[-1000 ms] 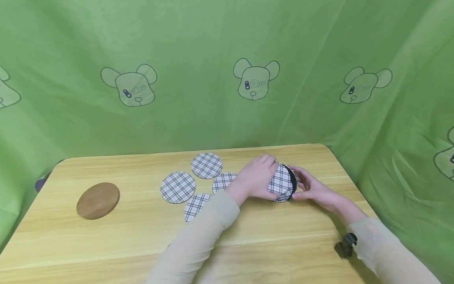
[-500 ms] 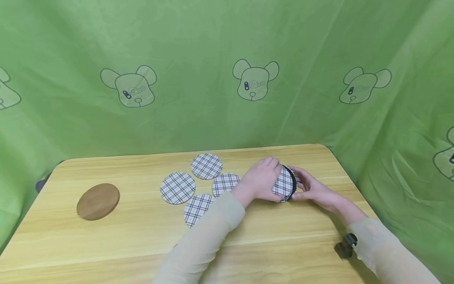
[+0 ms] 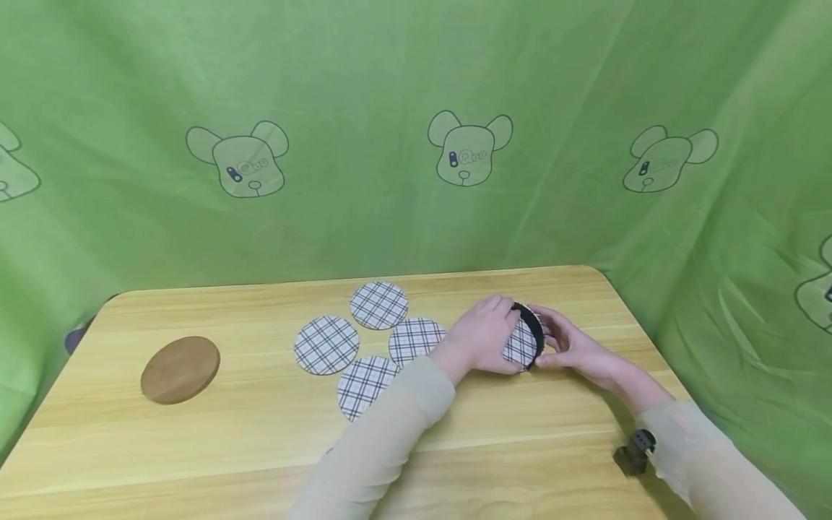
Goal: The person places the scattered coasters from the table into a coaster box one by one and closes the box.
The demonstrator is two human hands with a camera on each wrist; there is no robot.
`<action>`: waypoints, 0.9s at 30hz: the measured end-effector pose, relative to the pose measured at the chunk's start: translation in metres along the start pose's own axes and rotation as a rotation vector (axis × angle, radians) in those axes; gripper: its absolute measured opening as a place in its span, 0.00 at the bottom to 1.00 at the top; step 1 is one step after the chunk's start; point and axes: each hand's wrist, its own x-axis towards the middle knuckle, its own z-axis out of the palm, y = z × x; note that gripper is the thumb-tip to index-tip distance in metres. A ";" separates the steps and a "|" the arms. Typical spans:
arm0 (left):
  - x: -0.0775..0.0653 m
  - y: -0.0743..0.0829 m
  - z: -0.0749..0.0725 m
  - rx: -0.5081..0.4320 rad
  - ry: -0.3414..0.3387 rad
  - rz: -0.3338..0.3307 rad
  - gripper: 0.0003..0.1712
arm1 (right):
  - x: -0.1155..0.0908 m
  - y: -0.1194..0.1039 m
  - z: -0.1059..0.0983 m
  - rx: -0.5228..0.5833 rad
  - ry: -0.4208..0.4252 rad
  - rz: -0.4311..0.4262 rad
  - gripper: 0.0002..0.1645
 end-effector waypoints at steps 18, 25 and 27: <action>-0.007 -0.002 -0.003 -0.016 0.017 0.018 0.55 | 0.000 0.007 -0.001 0.001 0.010 -0.047 0.61; -0.013 -0.007 -0.010 -0.002 -0.006 0.036 0.55 | 0.001 0.008 -0.001 0.006 0.007 -0.050 0.61; -0.015 -0.008 -0.012 0.000 -0.011 0.040 0.56 | 0.002 0.008 -0.001 0.007 0.006 -0.046 0.61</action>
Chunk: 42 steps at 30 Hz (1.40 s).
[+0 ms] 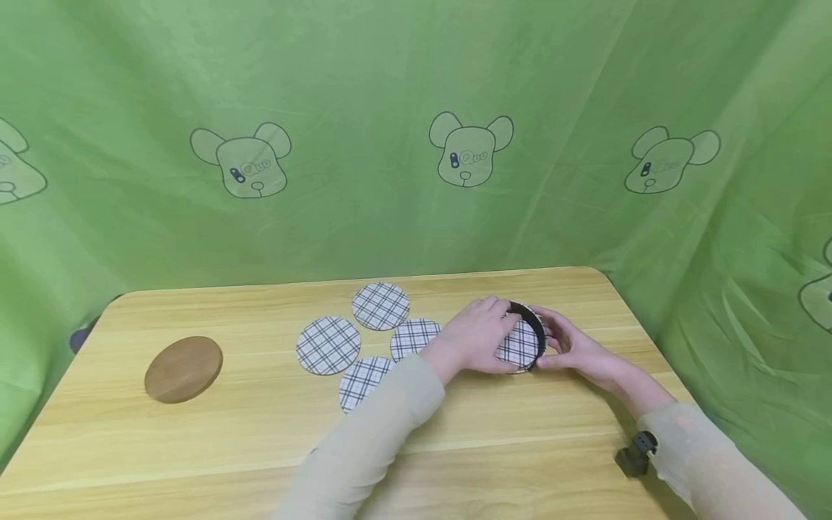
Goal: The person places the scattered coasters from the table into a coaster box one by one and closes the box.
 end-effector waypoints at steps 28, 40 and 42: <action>-0.059 -0.060 -0.014 -0.142 0.003 -0.041 0.46 | 0.001 -0.004 0.002 0.007 0.004 0.008 0.62; -0.092 -0.087 -0.013 -0.181 0.009 -0.072 0.44 | -0.001 -0.005 0.002 0.003 0.013 0.037 0.63; -0.098 -0.091 -0.013 -0.191 0.022 -0.072 0.44 | 0.000 -0.005 0.002 0.002 0.010 0.037 0.63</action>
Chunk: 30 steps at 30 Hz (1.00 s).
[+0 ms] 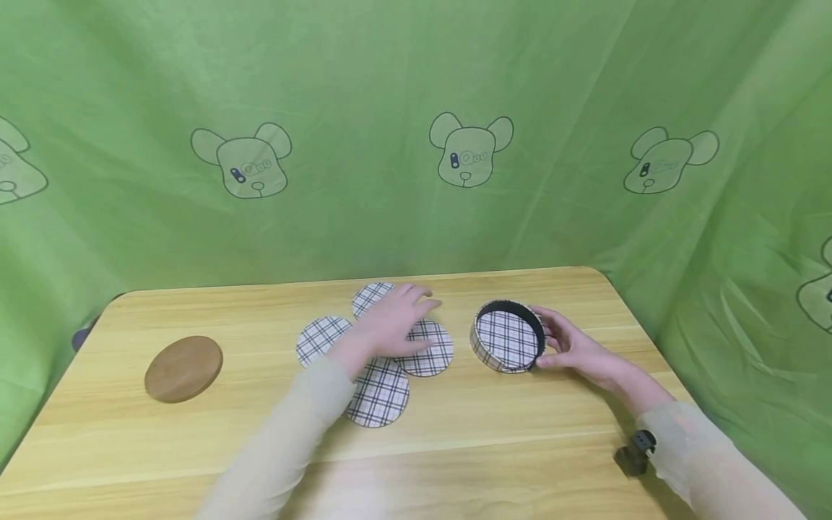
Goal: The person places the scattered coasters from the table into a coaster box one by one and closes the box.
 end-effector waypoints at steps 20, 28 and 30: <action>-0.063 -0.041 0.007 -0.072 0.099 -0.075 0.43 | 0.000 0.003 0.000 -0.002 0.000 -0.003 0.62; -0.081 -0.049 0.008 -0.079 0.109 -0.127 0.43 | 0.000 0.002 0.000 0.004 -0.005 -0.011 0.62; -0.084 -0.050 0.008 -0.079 0.117 -0.125 0.43 | 0.000 0.001 0.000 0.005 -0.006 -0.017 0.62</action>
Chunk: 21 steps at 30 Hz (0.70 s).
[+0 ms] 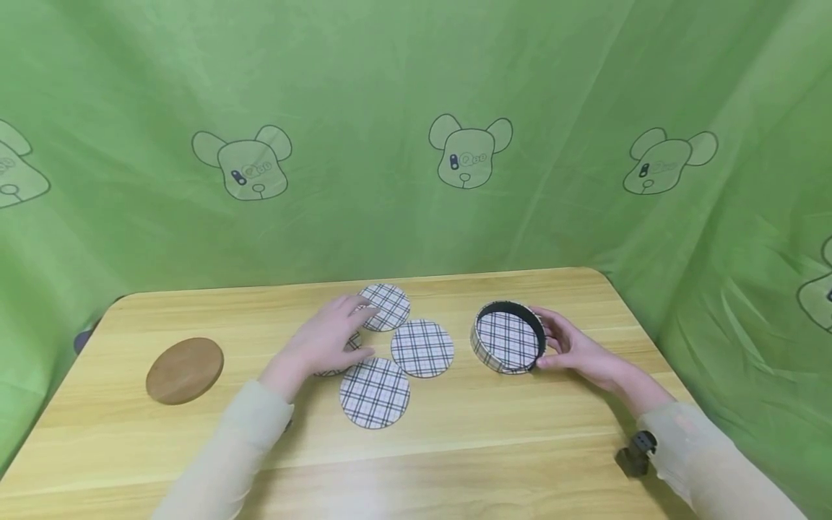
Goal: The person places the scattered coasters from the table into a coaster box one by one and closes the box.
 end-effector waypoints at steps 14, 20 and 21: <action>-0.028 -0.017 -0.008 -0.031 0.033 -0.014 0.43 | -0.001 -0.001 0.000 -0.004 0.000 -0.011 0.60; -0.039 -0.025 -0.010 -0.005 0.027 -0.012 0.47 | -0.001 -0.001 0.000 -0.014 0.005 -0.001 0.60; -0.040 -0.026 -0.010 -0.001 0.024 -0.015 0.48 | 0.000 -0.001 0.000 -0.015 0.006 0.002 0.60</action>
